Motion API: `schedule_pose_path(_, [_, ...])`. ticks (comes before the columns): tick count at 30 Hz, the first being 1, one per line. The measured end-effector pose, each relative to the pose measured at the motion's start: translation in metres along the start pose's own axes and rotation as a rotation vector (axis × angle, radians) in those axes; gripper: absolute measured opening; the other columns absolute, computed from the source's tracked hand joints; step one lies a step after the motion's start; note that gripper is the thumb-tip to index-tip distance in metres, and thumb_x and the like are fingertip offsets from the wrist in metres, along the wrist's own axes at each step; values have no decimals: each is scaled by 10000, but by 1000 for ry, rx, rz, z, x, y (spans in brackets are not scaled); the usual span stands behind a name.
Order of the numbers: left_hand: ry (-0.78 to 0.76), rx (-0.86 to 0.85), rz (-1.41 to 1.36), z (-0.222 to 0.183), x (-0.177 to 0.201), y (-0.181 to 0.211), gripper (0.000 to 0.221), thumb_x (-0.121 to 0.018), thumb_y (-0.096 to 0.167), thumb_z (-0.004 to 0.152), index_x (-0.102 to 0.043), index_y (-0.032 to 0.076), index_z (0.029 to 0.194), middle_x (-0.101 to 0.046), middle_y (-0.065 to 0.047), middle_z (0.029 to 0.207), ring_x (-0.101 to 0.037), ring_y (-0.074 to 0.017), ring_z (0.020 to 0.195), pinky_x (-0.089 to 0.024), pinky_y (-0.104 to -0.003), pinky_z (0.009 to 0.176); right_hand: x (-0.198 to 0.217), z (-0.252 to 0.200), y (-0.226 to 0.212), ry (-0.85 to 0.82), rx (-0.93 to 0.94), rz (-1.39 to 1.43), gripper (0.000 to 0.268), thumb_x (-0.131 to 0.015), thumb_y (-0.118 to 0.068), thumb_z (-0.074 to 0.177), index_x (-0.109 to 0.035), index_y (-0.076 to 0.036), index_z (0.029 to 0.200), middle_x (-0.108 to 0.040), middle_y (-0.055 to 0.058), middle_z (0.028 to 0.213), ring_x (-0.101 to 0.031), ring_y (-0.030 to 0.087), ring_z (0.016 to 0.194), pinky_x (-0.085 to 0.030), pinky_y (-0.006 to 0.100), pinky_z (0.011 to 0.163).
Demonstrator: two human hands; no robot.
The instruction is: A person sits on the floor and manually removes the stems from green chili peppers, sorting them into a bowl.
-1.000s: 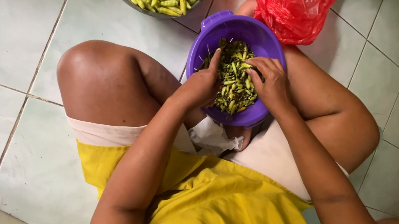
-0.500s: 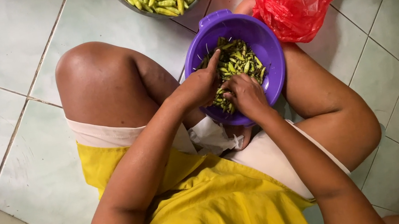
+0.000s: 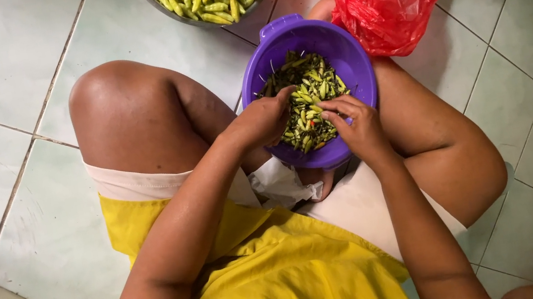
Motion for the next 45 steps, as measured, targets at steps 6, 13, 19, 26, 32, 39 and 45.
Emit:
schedule_pose_path(6, [56,-70,232,2,-7,3,465,-510,133,991,-519,-60,1415,-706,-198,634,-716,-416,619,-563,-556,633,-13,1,-21,40,113,-128,139,-759,-104,958,-783,-124,1093,-742,59,958,-715,311,943,-577,440,839])
schedule_pose_path(13, [92,-19,461,27,-37,-41,490,-655,180,899,-567,7,1349,-736,-177,777,-747,-387,750,-607,-509,671,-26,9,-43,61,142,-160,130,-750,-77,957,-763,-110,1082,-721,35,931,-707,275,926,-579,398,823])
schedule_pose_path(19, [-46,-3,476,18,-36,-19,749,-932,36,556,-629,19,1241,-756,-174,840,-759,-395,855,-628,-505,754,-23,0,-23,52,64,-92,74,-779,-118,932,-757,-92,998,-718,61,874,-702,259,831,-570,397,763])
schedule_pose_path(26, [-261,33,183,-27,-18,29,337,-494,118,1013,-625,36,1312,-728,-28,619,-730,-188,532,-614,-367,670,-33,-21,12,-63,-183,339,96,-759,-85,945,-762,-47,1033,-720,42,870,-659,142,886,-559,339,818])
schedule_pose_path(32, [-317,36,180,-31,-18,34,234,-459,133,1024,-630,58,1166,-712,10,590,-730,-163,525,-596,-335,673,-36,-27,38,-73,-302,539,121,-732,-107,985,-745,-40,1085,-685,-18,894,-579,60,875,-532,277,873])
schedule_pose_path(39, [-313,8,207,-26,-22,28,196,-510,91,980,-680,71,1075,-690,21,547,-713,-135,488,-581,-302,662,-29,2,41,55,-46,-263,192,-729,-205,970,-777,-205,1157,-663,34,1023,-655,286,1023,-503,445,935])
schedule_pose_path(45, [-279,22,182,-29,-16,31,278,-504,100,990,-687,11,1179,-706,-9,574,-714,-143,496,-586,-297,674,-57,21,79,74,-128,-511,247,-807,-225,892,-717,-180,1118,-619,21,1043,-605,284,1063,-477,489,905])
Point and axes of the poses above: each hand's wrist, its own z-axis towards the middle knuckle, its own x-axis out of the back of the hand, y = z × x, the point moved 10 cm from there along z, towards the middle knuckle
